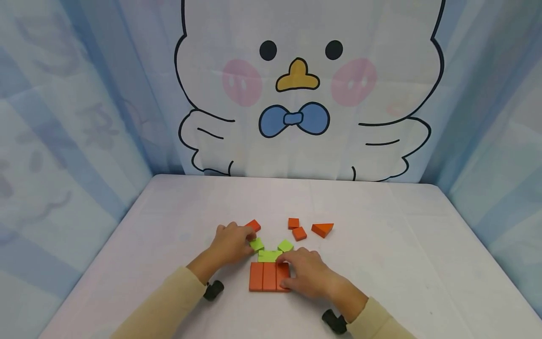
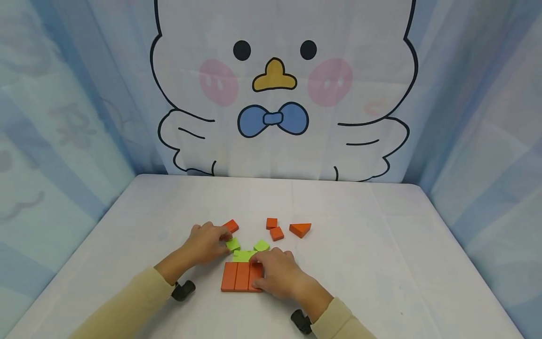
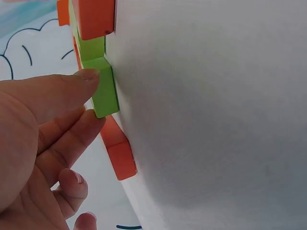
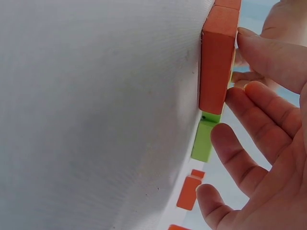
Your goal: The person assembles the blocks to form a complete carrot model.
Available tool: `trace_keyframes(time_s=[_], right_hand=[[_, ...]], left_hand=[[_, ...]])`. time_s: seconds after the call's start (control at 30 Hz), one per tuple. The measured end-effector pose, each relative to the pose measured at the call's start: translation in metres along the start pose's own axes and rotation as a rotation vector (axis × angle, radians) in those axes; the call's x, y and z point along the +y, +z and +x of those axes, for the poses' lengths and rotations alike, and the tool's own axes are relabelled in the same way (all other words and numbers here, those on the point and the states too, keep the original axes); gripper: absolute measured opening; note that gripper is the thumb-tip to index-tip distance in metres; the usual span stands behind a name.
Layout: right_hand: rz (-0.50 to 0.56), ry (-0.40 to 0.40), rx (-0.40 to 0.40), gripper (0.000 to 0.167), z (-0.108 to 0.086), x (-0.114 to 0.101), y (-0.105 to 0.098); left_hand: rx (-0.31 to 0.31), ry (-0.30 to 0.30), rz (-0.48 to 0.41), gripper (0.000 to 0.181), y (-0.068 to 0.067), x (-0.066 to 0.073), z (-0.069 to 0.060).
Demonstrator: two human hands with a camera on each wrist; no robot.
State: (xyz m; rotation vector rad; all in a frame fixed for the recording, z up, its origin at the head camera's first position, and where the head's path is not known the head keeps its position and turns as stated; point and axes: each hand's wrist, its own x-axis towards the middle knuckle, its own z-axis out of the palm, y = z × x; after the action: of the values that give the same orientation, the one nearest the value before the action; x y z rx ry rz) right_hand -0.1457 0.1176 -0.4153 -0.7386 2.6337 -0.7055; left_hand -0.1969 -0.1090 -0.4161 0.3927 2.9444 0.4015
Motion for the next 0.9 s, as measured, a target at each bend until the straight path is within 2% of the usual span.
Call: trace_keyframes(time_s=[0.37,0.9], right_hand=[[0.009,-0.006,-0.002,0.042,-0.0006,0.0000,-0.0001],[0.004,-0.013,-0.001,0.043,-0.0005,0.0015,0.0012]], left_hand=[[0.035,-0.008,-0.020,0.023,0.0024,-0.0001,-0.0068],[0.047,-0.030,-0.037,0.024,0.0037,0.0011,-0.0097]])
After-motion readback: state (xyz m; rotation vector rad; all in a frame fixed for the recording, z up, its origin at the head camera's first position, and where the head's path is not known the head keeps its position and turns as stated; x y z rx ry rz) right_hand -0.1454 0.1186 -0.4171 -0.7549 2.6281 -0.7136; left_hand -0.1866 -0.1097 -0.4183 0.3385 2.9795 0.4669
